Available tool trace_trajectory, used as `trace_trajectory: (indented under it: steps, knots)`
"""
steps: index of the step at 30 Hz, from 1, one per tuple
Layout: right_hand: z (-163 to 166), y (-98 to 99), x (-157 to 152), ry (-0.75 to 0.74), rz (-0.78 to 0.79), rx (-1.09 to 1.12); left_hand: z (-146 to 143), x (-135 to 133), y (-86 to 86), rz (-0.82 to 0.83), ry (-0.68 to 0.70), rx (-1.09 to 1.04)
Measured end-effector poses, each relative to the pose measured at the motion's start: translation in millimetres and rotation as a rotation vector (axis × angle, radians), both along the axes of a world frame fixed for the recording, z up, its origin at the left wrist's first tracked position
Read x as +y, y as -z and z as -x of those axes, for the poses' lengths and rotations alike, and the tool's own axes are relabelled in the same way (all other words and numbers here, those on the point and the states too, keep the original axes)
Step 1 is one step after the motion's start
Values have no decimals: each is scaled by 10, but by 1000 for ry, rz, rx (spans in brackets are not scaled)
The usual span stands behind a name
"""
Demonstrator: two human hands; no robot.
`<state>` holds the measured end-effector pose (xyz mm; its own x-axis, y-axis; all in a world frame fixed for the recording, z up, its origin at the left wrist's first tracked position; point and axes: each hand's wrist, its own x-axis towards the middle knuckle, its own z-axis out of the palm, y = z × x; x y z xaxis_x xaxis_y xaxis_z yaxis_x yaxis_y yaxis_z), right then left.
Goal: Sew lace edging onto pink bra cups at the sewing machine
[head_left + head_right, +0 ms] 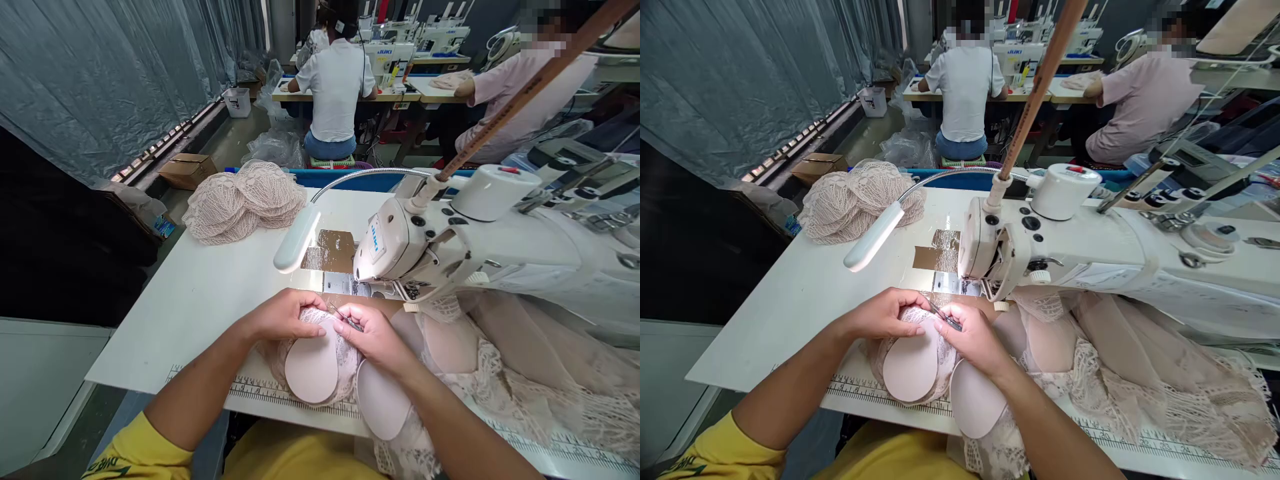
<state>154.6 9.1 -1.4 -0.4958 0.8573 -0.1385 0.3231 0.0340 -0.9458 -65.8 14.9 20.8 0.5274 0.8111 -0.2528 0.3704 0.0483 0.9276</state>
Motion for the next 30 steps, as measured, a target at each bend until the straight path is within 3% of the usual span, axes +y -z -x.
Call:
trace_trajectory:
  steps: [4,10,17,26,30]
  knots:
    - [-3,5,1,-19,-31,-14,-142,-46,42,86,-61,-39]
    - [-96,16,41,-31,-31,78,-128,-40,63,175,-86,-110]
    - [-114,-60,36,-112,-3,36,-132,-52,103,175,-28,-107]
    - [-63,-6,54,-54,-80,18,-127,-39,96,148,-9,-93]
    - [-207,-209,36,-4,-69,-124,-94,-48,49,60,38,-46]
